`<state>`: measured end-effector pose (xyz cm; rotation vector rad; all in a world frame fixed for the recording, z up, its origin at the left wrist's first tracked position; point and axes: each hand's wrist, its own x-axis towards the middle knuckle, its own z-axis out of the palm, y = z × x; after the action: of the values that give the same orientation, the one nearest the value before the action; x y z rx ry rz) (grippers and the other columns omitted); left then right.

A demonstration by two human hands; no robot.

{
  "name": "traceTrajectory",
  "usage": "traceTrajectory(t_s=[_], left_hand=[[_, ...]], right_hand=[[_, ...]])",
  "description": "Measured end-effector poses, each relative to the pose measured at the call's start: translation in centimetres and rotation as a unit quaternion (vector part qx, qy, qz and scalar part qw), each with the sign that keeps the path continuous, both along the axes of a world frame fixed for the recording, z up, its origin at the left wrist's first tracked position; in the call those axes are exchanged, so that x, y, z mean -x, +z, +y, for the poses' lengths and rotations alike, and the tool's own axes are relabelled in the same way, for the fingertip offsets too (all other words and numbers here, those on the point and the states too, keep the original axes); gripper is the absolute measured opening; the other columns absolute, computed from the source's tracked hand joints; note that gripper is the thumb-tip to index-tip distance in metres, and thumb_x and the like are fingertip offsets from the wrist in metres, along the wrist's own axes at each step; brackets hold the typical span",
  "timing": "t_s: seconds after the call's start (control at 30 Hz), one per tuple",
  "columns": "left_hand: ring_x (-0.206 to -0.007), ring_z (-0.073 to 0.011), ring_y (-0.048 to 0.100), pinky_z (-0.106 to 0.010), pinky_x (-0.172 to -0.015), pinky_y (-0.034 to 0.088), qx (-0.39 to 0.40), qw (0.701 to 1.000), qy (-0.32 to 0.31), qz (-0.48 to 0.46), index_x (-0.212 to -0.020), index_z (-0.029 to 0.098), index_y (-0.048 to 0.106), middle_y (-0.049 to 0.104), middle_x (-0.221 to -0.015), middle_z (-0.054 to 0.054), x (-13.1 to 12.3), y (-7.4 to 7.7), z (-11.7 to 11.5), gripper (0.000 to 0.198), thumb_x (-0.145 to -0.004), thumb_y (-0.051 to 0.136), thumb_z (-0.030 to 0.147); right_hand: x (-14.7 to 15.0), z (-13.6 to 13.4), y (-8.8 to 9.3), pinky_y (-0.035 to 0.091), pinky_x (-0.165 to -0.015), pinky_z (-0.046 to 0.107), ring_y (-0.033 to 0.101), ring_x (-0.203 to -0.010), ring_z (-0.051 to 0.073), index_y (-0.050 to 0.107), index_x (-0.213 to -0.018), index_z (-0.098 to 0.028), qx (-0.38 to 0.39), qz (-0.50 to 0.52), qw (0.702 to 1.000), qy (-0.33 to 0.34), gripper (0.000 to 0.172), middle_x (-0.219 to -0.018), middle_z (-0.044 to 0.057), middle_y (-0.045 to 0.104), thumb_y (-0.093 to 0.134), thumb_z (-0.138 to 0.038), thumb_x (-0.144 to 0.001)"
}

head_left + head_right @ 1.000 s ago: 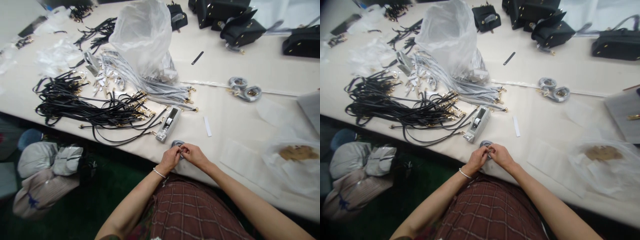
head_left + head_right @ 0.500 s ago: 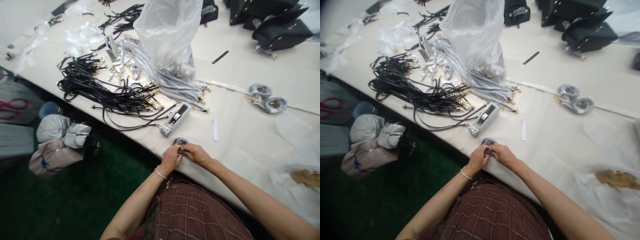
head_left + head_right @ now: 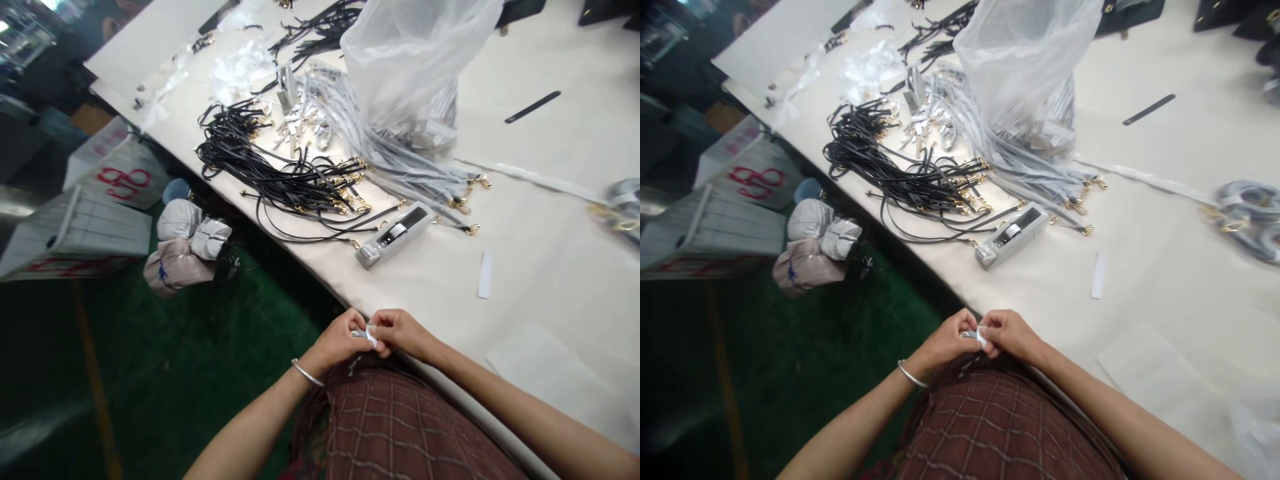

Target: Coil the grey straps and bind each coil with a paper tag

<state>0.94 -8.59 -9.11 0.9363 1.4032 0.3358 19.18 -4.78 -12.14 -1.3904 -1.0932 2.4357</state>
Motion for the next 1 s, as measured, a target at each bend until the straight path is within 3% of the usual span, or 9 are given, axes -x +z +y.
traceTrajectory(t_s=[0.1,0.17,0.23,0.37,0.47,0.57,0.7,0.87,1.0], left_hand=[[-0.061,-0.0092,0.047,-0.022,-0.056,0.032,0.088,0.991,0.076,-0.067,-0.084,0.019,0.051,0.056,-0.070,0.006,0.7,-1.0,-1.6,0.038,-0.060,0.079,0.027],[-0.060,-0.0088,0.047,-0.022,-0.056,0.032,0.100,0.988,0.082,-0.082,-0.084,0.019,0.052,0.058,-0.070,0.005,1.4,-1.3,-1.8,0.036,-0.059,0.076,0.026],[-0.059,-0.0089,0.047,-0.023,-0.056,0.032,0.097,0.991,0.052,-0.077,-0.087,0.019,0.054,0.060,-0.071,0.005,2.4,-1.3,-1.5,0.034,-0.062,0.074,0.029],[-0.056,-0.0088,0.043,-0.023,-0.054,0.029,0.084,0.995,-0.051,-0.037,-0.080,0.018,0.060,0.056,-0.064,0.006,5.3,-1.6,0.1,0.026,-0.062,0.074,0.032],[-0.052,-0.0082,0.038,-0.024,-0.052,0.024,0.098,0.994,-0.045,-0.032,-0.073,0.018,0.060,0.051,-0.057,0.008,7.3,-2.2,1.3,0.023,-0.059,0.074,0.030],[-0.054,-0.0092,0.039,-0.025,-0.053,0.025,0.106,0.994,-0.032,-0.027,-0.068,0.018,0.063,0.053,-0.056,0.007,9.0,-2.5,2.4,0.021,-0.056,0.076,0.027],[-0.056,-0.0101,0.040,-0.025,-0.056,0.025,0.134,0.988,-0.058,-0.039,-0.064,0.018,0.064,0.054,-0.056,0.006,11.6,-2.6,4.0,0.018,-0.052,0.075,0.025],[-0.059,-0.0098,0.044,-0.025,-0.059,0.030,0.176,0.971,-0.104,-0.121,-0.072,0.017,0.065,0.057,-0.064,0.005,14.6,-2.9,6.2,0.031,-0.052,0.076,0.038],[-0.057,-0.0075,0.041,-0.024,-0.058,0.026,0.178,0.963,-0.137,-0.149,-0.076,0.016,0.065,0.056,-0.065,0.005,15.6,-3.4,8.0,0.036,-0.054,0.079,0.041]], right_hand=[[1.3,-0.6,0.2,0.051,-0.048,0.024,0.061,-0.047,0.013,0.060,-0.075,-0.019,-0.018,-0.010,0.999,0.041,0.018,-0.052,-0.003,0.065,0.067,-0.033,-0.067],[2.1,-0.5,0.4,0.049,-0.046,0.023,0.060,-0.046,0.013,0.060,-0.074,-0.019,-0.048,-0.021,0.997,0.061,0.010,-0.051,-0.004,0.063,0.062,-0.027,-0.067],[2.8,-0.3,0.7,0.046,-0.046,0.022,0.058,-0.047,0.012,0.061,-0.072,-0.019,-0.132,-0.052,0.986,0.083,0.006,-0.052,-0.004,0.062,0.057,-0.022,-0.068],[4.5,-0.4,0.8,0.047,-0.061,0.023,0.064,-0.065,0.014,0.070,-0.077,-0.020,-0.385,-0.102,0.905,0.148,0.018,-0.072,0.002,0.072,0.052,-0.017,-0.074],[5.9,-0.5,0.7,0.049,-0.070,0.025,0.067,-0.075,0.016,0.073,-0.087,-0.022,-0.474,-0.103,0.858,0.172,0.025,-0.083,0.005,0.075,0.049,-0.020,-0.084],[7.4,-0.3,0.7,0.049,-0.073,0.027,0.067,-0.080,0.017,0.075,-0.087,-0.025,-0.490,-0.123,0.849,0.154,0.026,-0.088,0.005,0.074,0.050,-0.022,-0.088],[9.6,0.6,1.2,0.048,-0.069,0.026,0.065,-0.075,0.017,0.078,-0.085,-0.027,-0.439,-0.126,0.878,0.144,0.018,-0.080,0.003,0.070,0.061,-0.026,-0.085],[11.4,2.1,3.7,0.047,-0.073,0.027,0.063,-0.082,0.016,0.077,-0.093,-0.026,-0.457,-0.083,0.855,0.231,0.026,-0.089,0.004,0.067,0.051,-0.025,-0.094],[11.8,2.9,5.3,0.048,-0.084,0.030,0.063,-0.093,0.018,0.076,-0.100,-0.024,-0.431,-0.063,0.875,0.210,0.029,-0.102,0.007,0.068,0.047,-0.020,-0.094]])
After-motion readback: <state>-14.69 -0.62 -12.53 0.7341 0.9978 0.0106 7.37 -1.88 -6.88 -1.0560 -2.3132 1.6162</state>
